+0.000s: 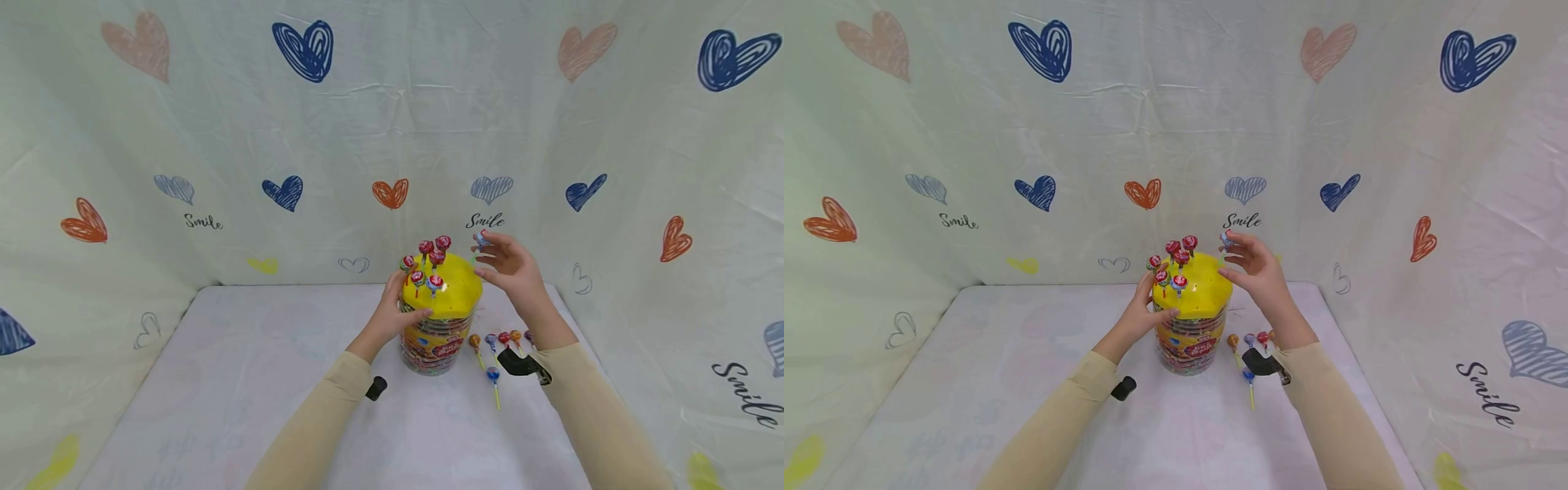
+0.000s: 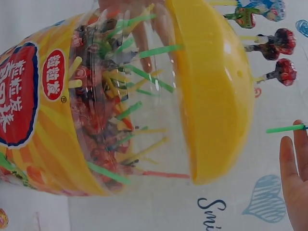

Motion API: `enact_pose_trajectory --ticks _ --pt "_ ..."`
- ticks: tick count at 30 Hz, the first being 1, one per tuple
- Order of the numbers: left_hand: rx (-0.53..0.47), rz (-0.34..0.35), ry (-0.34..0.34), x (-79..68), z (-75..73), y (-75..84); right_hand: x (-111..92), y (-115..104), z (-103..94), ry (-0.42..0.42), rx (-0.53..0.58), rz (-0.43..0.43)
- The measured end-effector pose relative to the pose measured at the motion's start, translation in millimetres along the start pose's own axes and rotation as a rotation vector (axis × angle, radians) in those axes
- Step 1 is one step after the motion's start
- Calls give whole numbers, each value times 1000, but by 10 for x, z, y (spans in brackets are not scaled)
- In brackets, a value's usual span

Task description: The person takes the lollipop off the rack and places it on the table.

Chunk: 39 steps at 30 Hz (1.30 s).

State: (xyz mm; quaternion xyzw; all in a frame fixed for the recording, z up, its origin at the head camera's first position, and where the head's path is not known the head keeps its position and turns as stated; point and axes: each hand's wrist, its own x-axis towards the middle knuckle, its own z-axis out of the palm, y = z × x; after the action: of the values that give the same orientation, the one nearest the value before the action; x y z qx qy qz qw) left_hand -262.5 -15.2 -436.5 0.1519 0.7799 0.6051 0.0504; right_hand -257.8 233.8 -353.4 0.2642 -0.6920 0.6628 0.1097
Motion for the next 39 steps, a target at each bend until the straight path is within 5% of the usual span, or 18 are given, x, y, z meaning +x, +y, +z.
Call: enact_pose_trajectory --ticks 8,21,39 --pt "1 -8 0 -14 -3 30 -185 -27 -126 43 44 24" --pt "22 -3 3 -11 2 22 -606 286 -410 45 10 138" --pt "8 -16 2 6 17 2 -1274 867 -625 28 -110 525"
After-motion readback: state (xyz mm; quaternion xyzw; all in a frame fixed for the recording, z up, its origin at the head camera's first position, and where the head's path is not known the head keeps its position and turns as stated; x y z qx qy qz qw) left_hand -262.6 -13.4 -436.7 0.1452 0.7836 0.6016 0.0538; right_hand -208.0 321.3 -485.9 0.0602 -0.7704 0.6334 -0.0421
